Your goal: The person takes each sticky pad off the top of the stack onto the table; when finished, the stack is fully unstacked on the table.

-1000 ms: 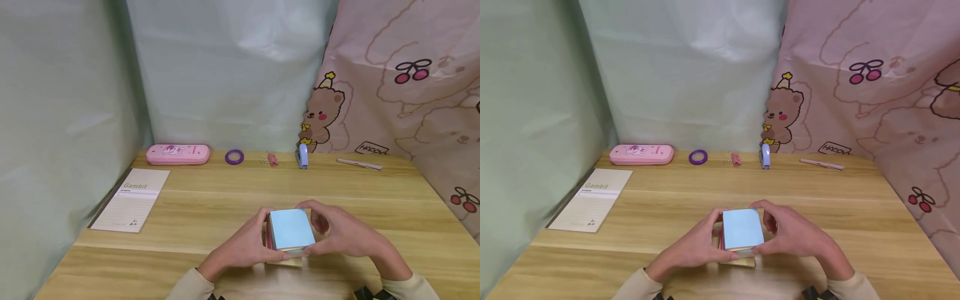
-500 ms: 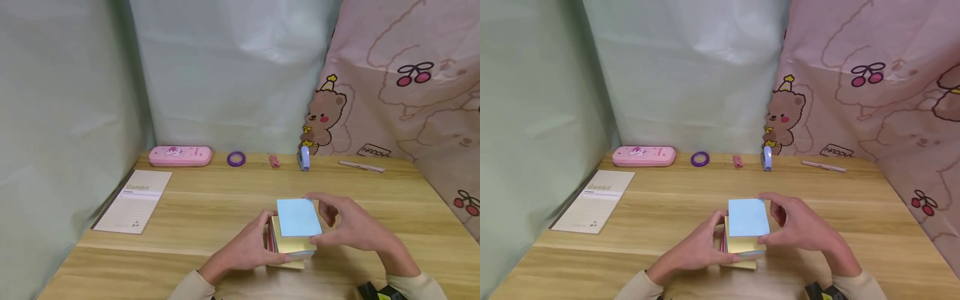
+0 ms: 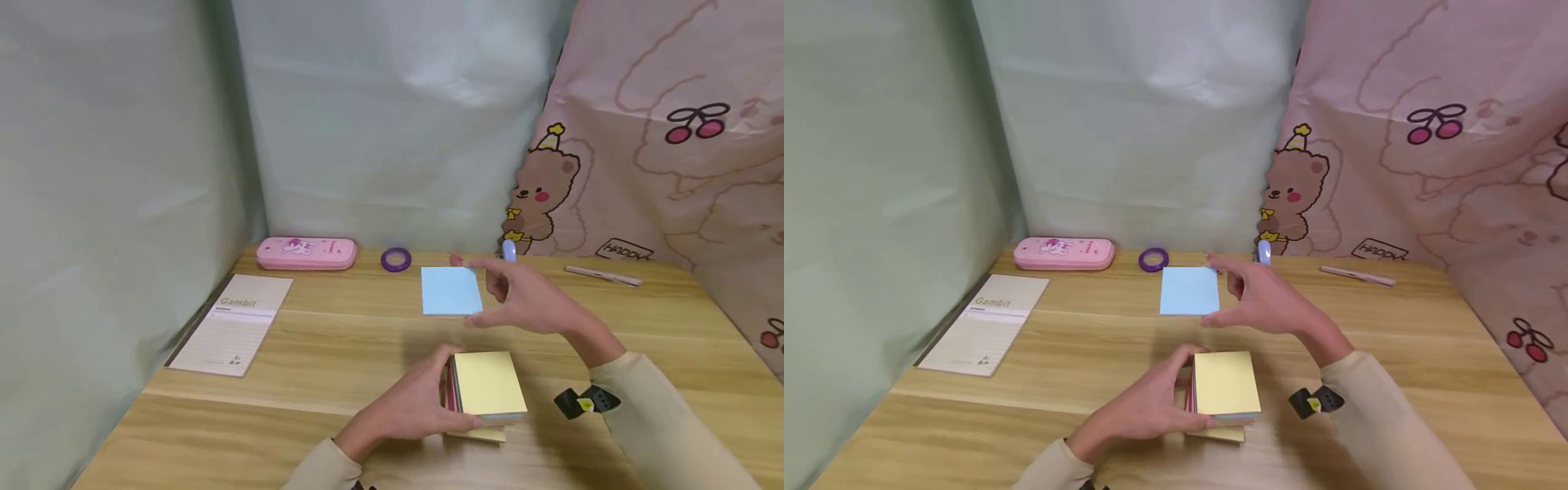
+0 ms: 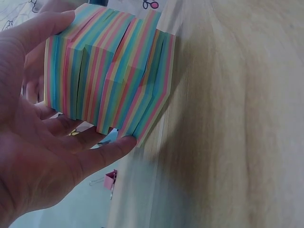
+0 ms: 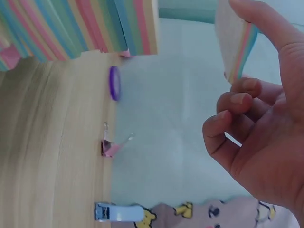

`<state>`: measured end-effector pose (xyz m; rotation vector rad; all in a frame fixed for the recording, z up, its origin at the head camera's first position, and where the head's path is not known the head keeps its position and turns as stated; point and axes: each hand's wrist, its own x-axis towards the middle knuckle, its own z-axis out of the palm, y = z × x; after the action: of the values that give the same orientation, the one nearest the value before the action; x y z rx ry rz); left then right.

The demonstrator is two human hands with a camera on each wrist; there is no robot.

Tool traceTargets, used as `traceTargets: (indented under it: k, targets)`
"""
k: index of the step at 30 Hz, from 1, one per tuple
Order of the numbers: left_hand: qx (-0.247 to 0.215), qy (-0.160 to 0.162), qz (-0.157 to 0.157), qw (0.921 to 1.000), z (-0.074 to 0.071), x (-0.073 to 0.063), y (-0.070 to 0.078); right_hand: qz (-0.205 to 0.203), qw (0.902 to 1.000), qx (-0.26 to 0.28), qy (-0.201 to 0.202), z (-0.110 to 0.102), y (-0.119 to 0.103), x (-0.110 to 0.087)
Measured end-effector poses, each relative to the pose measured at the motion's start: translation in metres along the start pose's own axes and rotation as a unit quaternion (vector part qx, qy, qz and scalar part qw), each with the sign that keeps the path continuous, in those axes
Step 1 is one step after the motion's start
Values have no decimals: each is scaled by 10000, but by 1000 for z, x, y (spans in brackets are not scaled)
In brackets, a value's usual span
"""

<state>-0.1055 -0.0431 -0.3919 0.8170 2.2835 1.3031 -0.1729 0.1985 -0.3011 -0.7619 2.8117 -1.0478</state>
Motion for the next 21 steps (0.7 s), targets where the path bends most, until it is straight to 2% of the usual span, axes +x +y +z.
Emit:
traceTargets:
  k: [6,10,17,21]
  targets:
    - [-101,51,-39,9999,-2,-1,-1,101,9992,171,-340,14,0,46]
    - [-96,112,21,9999,-3,-1,-2,135,9984,-40,-547,25,1,72]
    - [-143,107,142,9997,-2,-1,-2,-6,9956,-169,-922,47,4,103]
    - [-262,53,198,9994,2,-1,-3,106,9926,-448,-1122,61,10,112]
